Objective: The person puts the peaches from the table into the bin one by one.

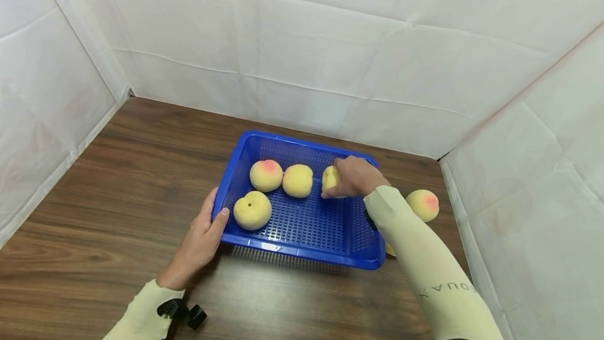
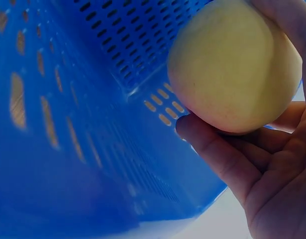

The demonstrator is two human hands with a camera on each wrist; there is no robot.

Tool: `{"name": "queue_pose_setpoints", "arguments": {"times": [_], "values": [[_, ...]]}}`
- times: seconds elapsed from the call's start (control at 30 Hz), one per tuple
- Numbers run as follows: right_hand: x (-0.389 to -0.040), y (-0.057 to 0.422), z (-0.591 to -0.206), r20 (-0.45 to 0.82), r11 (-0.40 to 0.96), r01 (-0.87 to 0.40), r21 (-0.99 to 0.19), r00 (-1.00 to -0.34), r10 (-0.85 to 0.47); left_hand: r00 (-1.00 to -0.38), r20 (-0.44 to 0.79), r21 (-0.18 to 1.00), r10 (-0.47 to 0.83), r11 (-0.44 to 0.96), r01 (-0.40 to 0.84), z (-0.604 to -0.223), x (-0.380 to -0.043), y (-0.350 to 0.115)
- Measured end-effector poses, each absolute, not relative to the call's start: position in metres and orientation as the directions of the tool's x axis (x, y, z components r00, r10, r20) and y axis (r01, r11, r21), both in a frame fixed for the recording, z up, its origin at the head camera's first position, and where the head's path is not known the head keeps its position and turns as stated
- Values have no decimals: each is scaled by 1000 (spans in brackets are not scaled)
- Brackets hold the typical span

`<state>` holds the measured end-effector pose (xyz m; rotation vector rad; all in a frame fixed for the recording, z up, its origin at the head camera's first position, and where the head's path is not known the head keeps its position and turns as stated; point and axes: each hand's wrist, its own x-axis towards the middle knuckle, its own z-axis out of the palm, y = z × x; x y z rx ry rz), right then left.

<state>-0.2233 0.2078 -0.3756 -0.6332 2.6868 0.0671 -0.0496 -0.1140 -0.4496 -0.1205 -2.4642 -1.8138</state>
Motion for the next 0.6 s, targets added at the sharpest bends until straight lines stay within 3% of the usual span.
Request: {"name": "queue_pose_setpoints", "arguments": {"times": [0.6], "values": [[-223, 203, -388, -397, 894, -446, -29, -816, -420, -995, 102, 952, 20, 288, 104, -448, -49, -114]]}}
